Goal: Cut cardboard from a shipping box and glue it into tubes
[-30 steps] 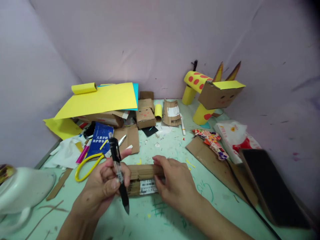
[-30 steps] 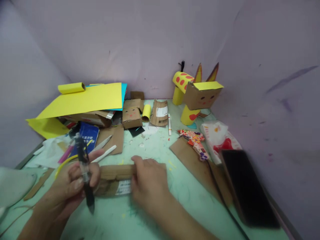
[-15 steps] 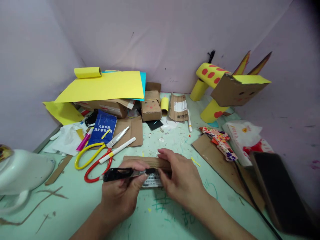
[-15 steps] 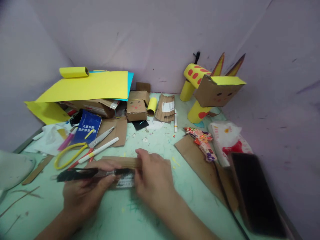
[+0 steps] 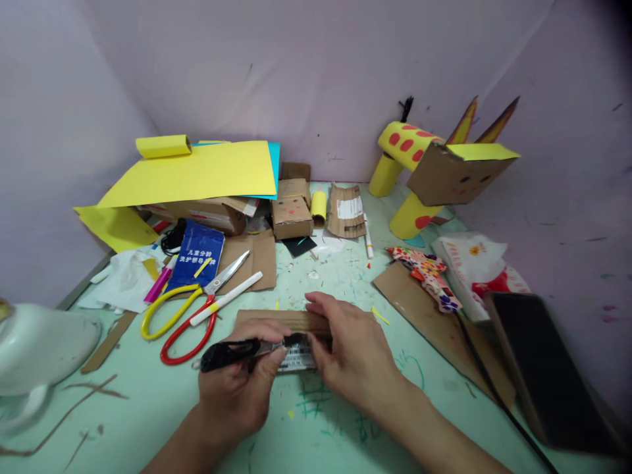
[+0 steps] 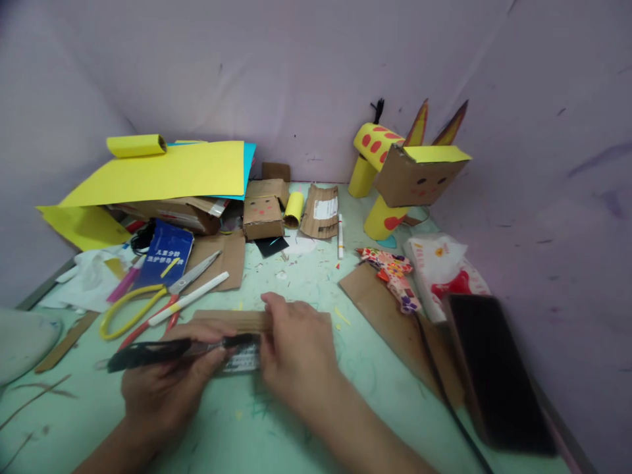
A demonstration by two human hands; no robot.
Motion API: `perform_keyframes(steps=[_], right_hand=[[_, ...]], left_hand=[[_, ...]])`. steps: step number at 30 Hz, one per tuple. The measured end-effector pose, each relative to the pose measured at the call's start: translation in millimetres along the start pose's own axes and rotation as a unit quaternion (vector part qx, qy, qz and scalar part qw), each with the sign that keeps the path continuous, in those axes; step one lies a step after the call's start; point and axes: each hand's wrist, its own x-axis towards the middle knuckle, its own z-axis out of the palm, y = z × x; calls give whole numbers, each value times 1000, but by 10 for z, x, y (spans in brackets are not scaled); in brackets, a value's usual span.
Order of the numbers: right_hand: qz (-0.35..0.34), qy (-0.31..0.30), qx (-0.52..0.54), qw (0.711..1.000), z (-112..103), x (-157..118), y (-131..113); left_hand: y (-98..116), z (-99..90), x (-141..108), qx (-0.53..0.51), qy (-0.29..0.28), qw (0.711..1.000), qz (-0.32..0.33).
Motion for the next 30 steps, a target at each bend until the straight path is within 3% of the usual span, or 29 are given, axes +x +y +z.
perform_keyframes(steps=[13, 21, 30], right_hand=[[2, -1, 7, 1000, -8, -15, -11], [-11, 8, 11, 1000, -4, -7, 10], [-9, 7, 4, 1000, -4, -21, -3]], left_hand=[[27, 42, 63, 53, 43, 997, 21], [36, 35, 51, 30, 14, 999, 32], [55, 46, 93, 57, 56, 996, 43]])
